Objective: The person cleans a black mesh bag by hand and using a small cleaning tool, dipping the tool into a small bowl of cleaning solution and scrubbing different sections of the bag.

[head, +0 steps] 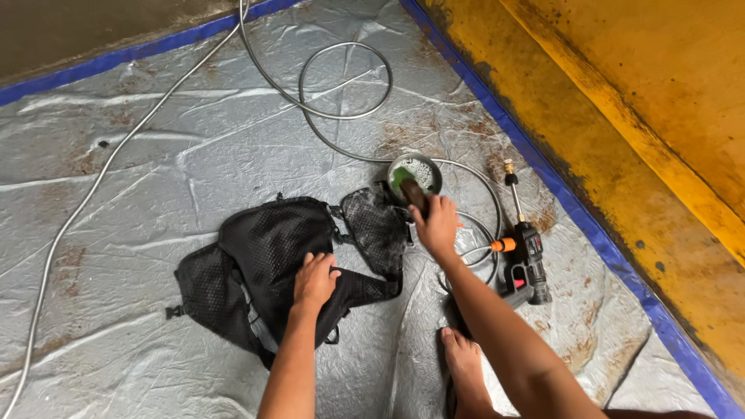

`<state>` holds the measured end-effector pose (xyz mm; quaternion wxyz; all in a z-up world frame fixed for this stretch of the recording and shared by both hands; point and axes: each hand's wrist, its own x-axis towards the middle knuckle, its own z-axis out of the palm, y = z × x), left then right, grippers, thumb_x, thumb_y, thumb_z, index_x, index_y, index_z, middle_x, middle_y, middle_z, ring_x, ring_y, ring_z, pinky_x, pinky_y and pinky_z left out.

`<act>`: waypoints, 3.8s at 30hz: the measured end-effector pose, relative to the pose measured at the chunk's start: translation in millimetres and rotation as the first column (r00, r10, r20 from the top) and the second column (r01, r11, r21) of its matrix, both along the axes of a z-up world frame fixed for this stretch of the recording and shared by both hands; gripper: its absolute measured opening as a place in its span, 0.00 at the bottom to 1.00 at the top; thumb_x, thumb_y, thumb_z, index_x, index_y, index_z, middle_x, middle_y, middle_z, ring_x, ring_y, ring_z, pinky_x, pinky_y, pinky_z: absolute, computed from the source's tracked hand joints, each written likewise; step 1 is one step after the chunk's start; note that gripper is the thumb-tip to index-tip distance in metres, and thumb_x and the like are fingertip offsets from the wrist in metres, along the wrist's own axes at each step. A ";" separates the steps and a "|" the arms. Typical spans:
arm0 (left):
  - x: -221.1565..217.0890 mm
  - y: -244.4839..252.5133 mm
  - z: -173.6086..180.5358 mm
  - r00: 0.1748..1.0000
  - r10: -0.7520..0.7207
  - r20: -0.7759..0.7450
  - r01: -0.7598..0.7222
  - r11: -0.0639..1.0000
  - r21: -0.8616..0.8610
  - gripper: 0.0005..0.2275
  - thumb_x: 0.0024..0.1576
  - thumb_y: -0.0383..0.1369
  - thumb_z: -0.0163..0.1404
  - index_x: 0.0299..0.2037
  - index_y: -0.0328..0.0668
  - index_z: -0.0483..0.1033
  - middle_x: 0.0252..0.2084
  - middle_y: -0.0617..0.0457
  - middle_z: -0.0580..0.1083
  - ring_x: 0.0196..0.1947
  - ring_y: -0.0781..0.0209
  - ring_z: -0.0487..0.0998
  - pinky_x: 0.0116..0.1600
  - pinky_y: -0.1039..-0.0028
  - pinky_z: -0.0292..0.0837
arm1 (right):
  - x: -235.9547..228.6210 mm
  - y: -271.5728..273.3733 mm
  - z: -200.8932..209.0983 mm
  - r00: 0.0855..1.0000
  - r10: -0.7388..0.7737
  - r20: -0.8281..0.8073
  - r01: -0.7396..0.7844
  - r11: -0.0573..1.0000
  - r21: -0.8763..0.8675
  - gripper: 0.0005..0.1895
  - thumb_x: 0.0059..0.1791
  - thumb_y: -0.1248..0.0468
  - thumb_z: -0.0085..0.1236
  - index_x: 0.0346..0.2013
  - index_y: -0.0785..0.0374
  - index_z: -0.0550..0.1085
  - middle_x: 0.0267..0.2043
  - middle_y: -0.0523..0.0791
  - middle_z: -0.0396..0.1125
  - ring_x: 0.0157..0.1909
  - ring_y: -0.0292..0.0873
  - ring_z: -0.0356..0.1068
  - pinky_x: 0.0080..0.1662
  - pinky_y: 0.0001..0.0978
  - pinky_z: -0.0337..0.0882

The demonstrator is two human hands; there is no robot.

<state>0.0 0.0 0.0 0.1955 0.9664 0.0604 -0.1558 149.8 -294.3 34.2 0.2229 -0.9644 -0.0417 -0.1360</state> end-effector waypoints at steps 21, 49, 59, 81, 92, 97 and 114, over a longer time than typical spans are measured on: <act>-65.4 -9.2 46.4 0.929 -0.042 0.368 0.087 0.990 -0.108 0.14 0.64 0.31 0.53 0.59 0.48 0.83 0.73 0.39 0.65 0.72 0.37 0.66 0.71 0.51 0.69 | -6.7 21.8 31.6 0.977 0.201 0.069 -0.210 0.964 0.162 0.18 0.56 0.51 0.66 0.51 0.59 0.74 0.41 0.53 0.68 0.47 0.65 0.73 0.51 0.57 0.73; -171.9 -42.8 10.8 0.984 0.048 -0.170 -0.036 0.997 0.071 0.27 0.75 0.37 0.36 0.85 0.60 0.46 0.89 0.61 0.42 0.87 0.66 0.40 0.86 0.40 0.31 | -247.6 67.7 -44.6 0.795 0.606 -0.039 -0.598 0.770 -0.221 0.15 0.52 0.53 0.61 0.53 0.46 0.79 0.47 0.53 0.69 0.49 0.61 0.75 0.49 0.54 0.75; -170.3 -39.3 -5.5 0.991 0.052 -0.120 -0.040 0.994 0.099 0.31 0.73 0.42 0.42 0.86 0.60 0.43 0.89 0.66 0.44 0.87 0.69 0.42 0.85 0.42 0.40 | -253.2 66.9 -8.3 0.909 0.367 -0.199 -0.385 0.921 -0.060 0.33 0.53 0.58 0.60 0.74 0.43 0.66 0.44 0.53 0.65 0.46 0.64 0.75 0.47 0.56 0.78; -131.5 8.7 -16.6 0.954 -0.097 -0.283 0.141 0.980 0.142 0.42 0.55 0.41 0.65 0.81 0.64 0.57 0.88 0.69 0.45 0.85 0.66 0.49 0.76 0.65 0.70 | -275.9 74.9 -32.3 0.705 0.698 -0.122 -0.707 0.680 -0.197 0.29 0.54 0.50 0.58 0.72 0.31 0.69 0.48 0.47 0.65 0.49 0.54 0.75 0.48 0.47 0.78; -136.9 5.5 31.3 0.964 -0.093 -0.249 0.115 0.990 0.077 0.39 0.61 0.38 0.61 0.83 0.59 0.55 0.88 0.63 0.46 0.86 0.60 0.48 0.77 0.61 0.67 | -256.6 58.2 9.3 0.855 0.504 -0.123 -0.518 0.839 -0.168 0.27 0.56 0.53 0.55 0.71 0.32 0.70 0.46 0.50 0.66 0.46 0.59 0.75 0.47 0.53 0.79; -142.6 2.7 32.7 0.965 -0.078 -0.252 0.094 0.994 0.053 0.38 0.62 0.38 0.60 0.83 0.59 0.54 0.89 0.62 0.46 0.86 0.60 0.47 0.78 0.59 0.65 | -245.2 49.9 -31.8 0.973 0.131 -0.192 -0.152 0.984 -0.098 0.32 0.55 0.56 0.60 0.73 0.33 0.66 0.43 0.52 0.68 0.44 0.65 0.77 0.46 0.60 0.79; -146.3 3.1 45.4 0.962 -0.062 -0.264 0.068 0.998 0.010 0.38 0.62 0.38 0.60 0.83 0.58 0.54 0.89 0.63 0.43 0.86 0.60 0.44 0.80 0.55 0.61 | -237.0 65.3 -21.5 0.793 0.582 -0.183 -0.609 0.742 -0.279 0.36 0.58 0.49 0.52 0.81 0.35 0.58 0.52 0.50 0.63 0.54 0.59 0.70 0.51 0.53 0.74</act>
